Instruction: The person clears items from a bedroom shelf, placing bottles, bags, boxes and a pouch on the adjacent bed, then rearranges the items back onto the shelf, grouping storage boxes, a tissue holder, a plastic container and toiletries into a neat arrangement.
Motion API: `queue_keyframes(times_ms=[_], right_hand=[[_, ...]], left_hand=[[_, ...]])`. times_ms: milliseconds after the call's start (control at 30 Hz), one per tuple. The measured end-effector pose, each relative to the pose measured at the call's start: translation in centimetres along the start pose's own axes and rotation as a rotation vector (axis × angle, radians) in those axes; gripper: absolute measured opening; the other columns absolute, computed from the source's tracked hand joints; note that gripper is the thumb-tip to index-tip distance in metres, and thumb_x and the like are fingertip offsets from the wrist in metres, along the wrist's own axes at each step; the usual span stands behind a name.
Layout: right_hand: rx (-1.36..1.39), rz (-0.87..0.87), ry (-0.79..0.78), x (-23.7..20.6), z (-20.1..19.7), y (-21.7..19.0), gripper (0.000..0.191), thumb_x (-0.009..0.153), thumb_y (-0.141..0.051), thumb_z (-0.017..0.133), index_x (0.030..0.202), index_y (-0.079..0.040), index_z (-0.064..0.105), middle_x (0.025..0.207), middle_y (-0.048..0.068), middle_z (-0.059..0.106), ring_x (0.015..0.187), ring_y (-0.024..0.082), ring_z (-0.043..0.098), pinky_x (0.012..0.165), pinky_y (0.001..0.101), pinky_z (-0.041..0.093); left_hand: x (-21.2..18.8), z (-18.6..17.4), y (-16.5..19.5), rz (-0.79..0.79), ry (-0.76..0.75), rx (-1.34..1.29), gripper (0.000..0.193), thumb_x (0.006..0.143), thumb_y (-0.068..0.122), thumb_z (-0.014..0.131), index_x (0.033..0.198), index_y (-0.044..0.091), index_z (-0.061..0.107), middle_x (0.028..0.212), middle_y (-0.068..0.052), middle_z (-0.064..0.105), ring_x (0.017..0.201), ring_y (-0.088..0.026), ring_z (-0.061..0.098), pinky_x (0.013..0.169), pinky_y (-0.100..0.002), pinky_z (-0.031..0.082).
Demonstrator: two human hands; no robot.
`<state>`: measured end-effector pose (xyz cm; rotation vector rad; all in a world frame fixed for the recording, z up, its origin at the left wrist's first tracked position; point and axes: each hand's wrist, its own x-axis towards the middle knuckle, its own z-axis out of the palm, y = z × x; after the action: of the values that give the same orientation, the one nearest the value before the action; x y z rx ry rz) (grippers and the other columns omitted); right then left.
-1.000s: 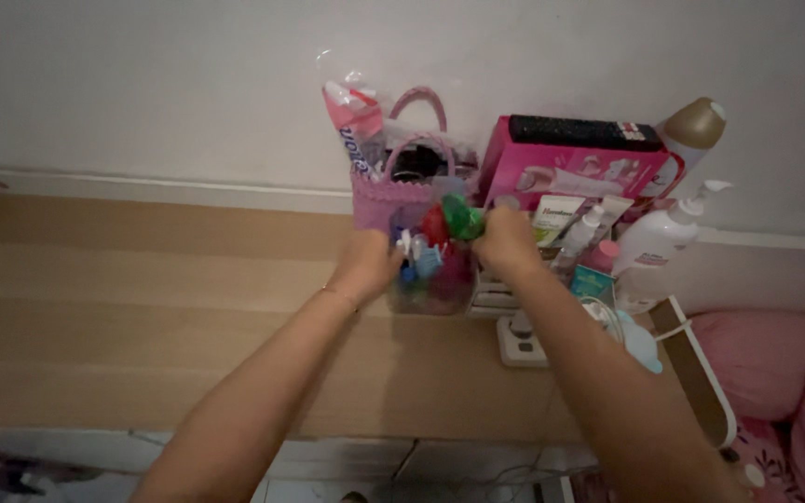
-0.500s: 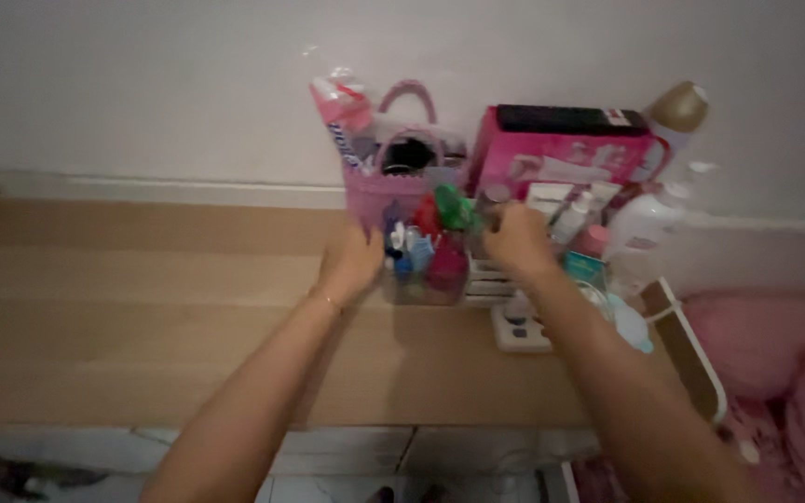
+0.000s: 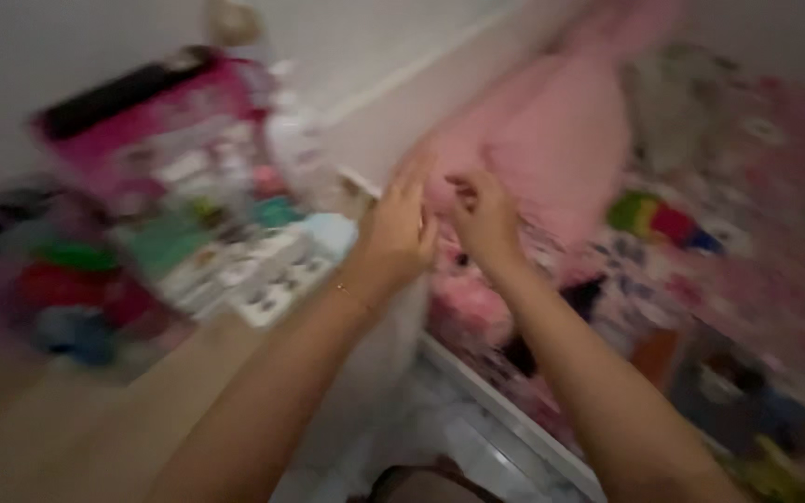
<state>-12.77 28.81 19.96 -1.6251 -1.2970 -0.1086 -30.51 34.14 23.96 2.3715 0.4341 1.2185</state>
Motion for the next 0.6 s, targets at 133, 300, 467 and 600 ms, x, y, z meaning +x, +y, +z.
queue_keyframes(times_ms=[133,300,467,600], right_hand=[[-0.483,0.098,-0.012,-8.4,-9.6,9.4,0.032,0.076,-0.004,0.072,0.107,-0.007,0.074,0.092,0.018,0.069,0.088,0.038,0.066,0.079,0.0487,0.051],[-0.452,0.212,0.063,-21.6,-17.4,16.4,0.032,0.078,-0.005,0.064,0.109,-0.007,0.073,0.1,0.022,0.069,0.094,0.042,0.067,0.082,0.0488,0.054],[-0.517,0.536,-0.202,-31.0,-24.3,18.4,0.023,0.084,-0.013,0.067,0.104,-0.008,0.075,0.101,0.022,0.072,0.097,0.041,0.069,0.085,0.0482,0.055],[-0.524,0.838,-0.225,-35.1,-27.4,17.4,0.024,0.081,-0.017,0.068,0.103,-0.01,0.077,0.102,0.019,0.076,0.097,0.036,0.073,0.087,0.0444,0.057]], left_hand=[[-4.0,12.0,0.8,0.245,-0.116,-0.118,0.063,0.09,0.009,0.061,0.148,-0.005,0.043,0.146,-0.029,0.053,0.136,-0.046,0.05,0.118,-0.049,0.039],[-10.2,26.8,2.3,0.231,-0.603,-0.38,0.06,0.082,0.011,0.068,0.139,-0.001,0.052,0.133,-0.028,0.059,0.124,-0.046,0.057,0.106,-0.049,0.045],[-14.8,38.2,4.8,0.07,-0.933,-0.455,0.039,0.085,0.017,0.07,0.122,0.004,0.066,0.117,-0.025,0.069,0.111,-0.043,0.064,0.095,-0.048,0.052],[-18.3,43.3,5.5,-0.217,-0.955,-0.583,0.031,0.086,0.02,0.069,0.114,0.005,0.067,0.107,-0.02,0.073,0.101,-0.039,0.071,0.085,-0.047,0.056]])
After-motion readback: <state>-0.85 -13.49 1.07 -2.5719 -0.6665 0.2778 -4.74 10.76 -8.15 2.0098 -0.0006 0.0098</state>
